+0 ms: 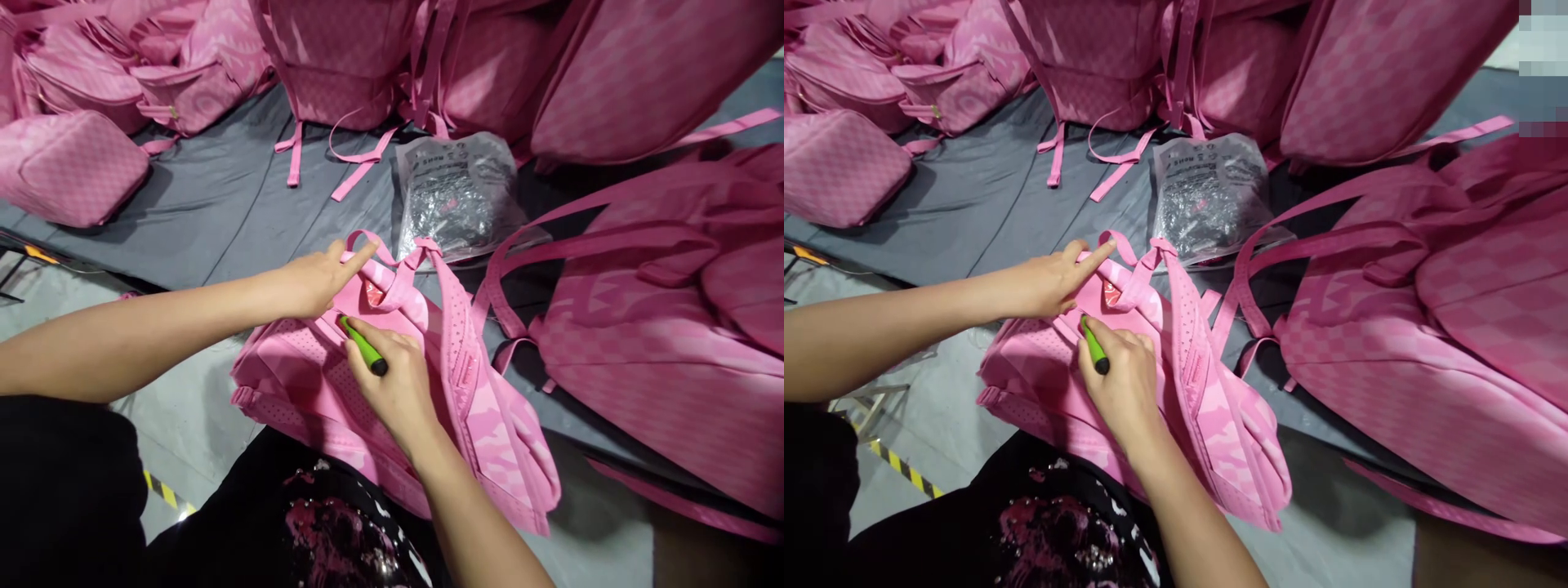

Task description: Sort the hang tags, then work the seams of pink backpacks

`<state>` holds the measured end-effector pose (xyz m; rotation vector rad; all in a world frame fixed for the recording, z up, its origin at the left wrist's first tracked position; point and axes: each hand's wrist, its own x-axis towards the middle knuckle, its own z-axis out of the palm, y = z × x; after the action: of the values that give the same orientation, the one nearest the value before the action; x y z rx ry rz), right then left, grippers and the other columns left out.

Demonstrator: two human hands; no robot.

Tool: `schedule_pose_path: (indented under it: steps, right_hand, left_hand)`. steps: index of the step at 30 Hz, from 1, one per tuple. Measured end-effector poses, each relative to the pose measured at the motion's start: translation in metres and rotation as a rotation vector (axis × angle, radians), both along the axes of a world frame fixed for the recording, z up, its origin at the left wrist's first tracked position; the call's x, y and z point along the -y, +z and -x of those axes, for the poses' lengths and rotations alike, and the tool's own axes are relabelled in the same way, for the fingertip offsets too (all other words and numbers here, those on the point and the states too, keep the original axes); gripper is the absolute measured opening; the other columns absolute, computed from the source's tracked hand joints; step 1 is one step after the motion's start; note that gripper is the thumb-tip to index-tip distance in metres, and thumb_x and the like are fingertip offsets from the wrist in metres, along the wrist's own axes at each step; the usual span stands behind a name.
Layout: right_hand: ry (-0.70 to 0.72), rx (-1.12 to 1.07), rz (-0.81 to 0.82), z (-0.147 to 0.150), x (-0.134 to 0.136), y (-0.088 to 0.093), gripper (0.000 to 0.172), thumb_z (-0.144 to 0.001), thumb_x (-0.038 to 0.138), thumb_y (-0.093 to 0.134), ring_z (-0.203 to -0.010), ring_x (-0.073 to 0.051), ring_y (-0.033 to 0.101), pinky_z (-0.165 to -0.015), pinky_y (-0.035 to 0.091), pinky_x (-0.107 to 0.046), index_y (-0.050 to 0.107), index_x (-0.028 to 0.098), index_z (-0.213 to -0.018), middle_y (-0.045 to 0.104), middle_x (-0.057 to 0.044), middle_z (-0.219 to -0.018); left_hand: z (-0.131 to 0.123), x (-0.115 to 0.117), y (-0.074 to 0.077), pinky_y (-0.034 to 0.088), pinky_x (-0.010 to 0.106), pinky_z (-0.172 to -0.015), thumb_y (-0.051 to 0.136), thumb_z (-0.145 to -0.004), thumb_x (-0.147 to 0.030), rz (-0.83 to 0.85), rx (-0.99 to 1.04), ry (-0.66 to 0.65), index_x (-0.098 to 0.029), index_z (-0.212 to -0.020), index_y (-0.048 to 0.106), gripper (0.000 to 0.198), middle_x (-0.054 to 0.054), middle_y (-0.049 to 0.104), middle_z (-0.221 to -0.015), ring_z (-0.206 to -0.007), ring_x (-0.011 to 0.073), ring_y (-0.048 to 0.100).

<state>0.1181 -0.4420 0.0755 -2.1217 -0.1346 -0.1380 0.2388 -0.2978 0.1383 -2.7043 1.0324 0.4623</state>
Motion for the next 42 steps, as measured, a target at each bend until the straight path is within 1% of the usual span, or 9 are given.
schedule_pose_path:
  steps: [7, 9, 12, 16, 20, 23, 27, 36, 42]
  right_hand:
    - [-0.045, 0.027, 0.005, 0.002, -0.003, -0.001, 0.030, -0.091, 0.026, 0.061, -0.088, -0.026, 0.074, -0.089, 0.054, -0.048, 0.075, 0.017, -0.116, 0.080, -0.009, -0.103]
    - [-0.071, 0.027, 0.013, 0.000, -0.005, 0.000, 0.030, -0.090, 0.027, 0.062, -0.086, -0.025, 0.074, -0.089, 0.054, -0.048, 0.075, 0.017, -0.115, 0.080, -0.009, -0.101]
    - [-0.023, 0.000, -0.023, -0.003, -0.006, 0.002, 0.029, -0.090, 0.027, 0.062, -0.089, -0.024, 0.075, -0.090, 0.055, -0.046, 0.075, 0.018, -0.114, 0.080, -0.008, -0.104]
    - [-0.087, 0.001, 0.046, -0.002, -0.007, 0.003, 0.030, -0.090, 0.027, 0.062, -0.088, -0.026, 0.075, -0.091, 0.053, -0.049, 0.075, 0.016, -0.114, 0.080, -0.009, -0.103]
    - [-0.049, -0.004, -0.014, 0.000, -0.008, 0.002, 0.029, -0.091, 0.026, 0.062, -0.088, -0.024, 0.075, -0.088, 0.054, -0.046, 0.075, 0.017, -0.115, 0.080, -0.008, -0.104]
    - [-0.102, -0.001, 0.015, 0.000, -0.008, 0.002, 0.029, -0.090, 0.027, 0.063, -0.088, -0.025, 0.074, -0.090, 0.054, -0.047, 0.075, 0.018, -0.115, 0.080, -0.008, -0.103]
    - [-0.032, -0.029, -0.066, -0.003, -0.008, 0.002, 0.029, -0.090, 0.026, 0.063, -0.094, -0.023, 0.075, -0.092, 0.054, -0.044, 0.075, 0.019, -0.115, 0.079, -0.007, -0.108]
    - [-0.060, -0.073, -0.097, -0.003, -0.006, 0.004, 0.030, -0.090, 0.027, 0.063, -0.095, -0.024, 0.075, -0.094, 0.055, -0.044, 0.075, 0.019, -0.116, 0.079, -0.007, -0.110]
    - [-0.057, -0.082, -0.108, -0.005, -0.012, 0.001, 0.030, -0.090, 0.027, 0.063, -0.093, -0.024, 0.075, -0.094, 0.055, -0.045, 0.075, 0.020, -0.117, 0.079, -0.007, -0.110]
  left_hand:
    - [-0.001, 0.004, 0.005, 0.050, 0.036, -0.079, 0.055, -0.083, -0.012, 0.018, -0.087, 0.063, -0.025, -0.163, -0.001, 0.098, 0.027, 0.038, -0.148, -0.098, 0.0272, 0.063]
    - [-0.002, 0.003, 0.002, 0.049, 0.034, -0.079, 0.057, -0.083, -0.013, 0.036, -0.090, 0.052, -0.025, -0.163, -0.001, 0.099, 0.025, 0.040, -0.145, -0.096, 0.0254, 0.062]
    - [-0.005, 0.002, -0.001, 0.048, 0.033, -0.078, 0.058, -0.084, -0.015, 0.044, -0.087, 0.044, -0.025, -0.162, -0.001, 0.098, 0.024, 0.042, -0.143, -0.093, 0.0231, 0.062]
    - [-0.005, 0.001, -0.001, 0.047, 0.036, -0.078, 0.054, -0.085, -0.012, 0.070, -0.126, 0.044, -0.024, -0.163, 0.000, 0.095, 0.025, 0.042, -0.140, -0.090, 0.0248, 0.062]
    - [-0.005, -0.002, -0.003, 0.046, 0.036, -0.076, 0.052, -0.084, -0.009, 0.108, -0.129, 0.039, -0.024, -0.163, 0.002, 0.094, 0.025, 0.042, -0.140, -0.087, 0.0240, 0.062]
    - [-0.006, -0.003, -0.005, 0.046, 0.035, -0.075, 0.051, -0.085, -0.009, 0.132, -0.113, 0.027, -0.025, -0.162, 0.004, 0.092, 0.024, 0.043, -0.139, -0.086, 0.0233, 0.062]
    - [-0.006, -0.003, -0.006, 0.047, 0.035, -0.074, 0.052, -0.085, -0.011, 0.098, -0.105, 0.036, -0.024, -0.162, 0.003, 0.093, 0.025, 0.042, -0.141, -0.090, 0.0249, 0.062]
    - [-0.006, -0.003, -0.008, 0.048, 0.035, -0.075, 0.050, -0.084, -0.008, 0.069, -0.078, 0.021, -0.024, -0.162, 0.000, 0.094, 0.024, 0.042, -0.140, -0.099, 0.0287, 0.063]
    - [-0.005, -0.004, -0.008, 0.049, 0.033, -0.075, 0.047, -0.086, -0.009, 0.070, -0.053, 0.018, -0.025, -0.162, 0.003, 0.089, 0.022, 0.043, -0.140, -0.097, 0.0263, 0.064]
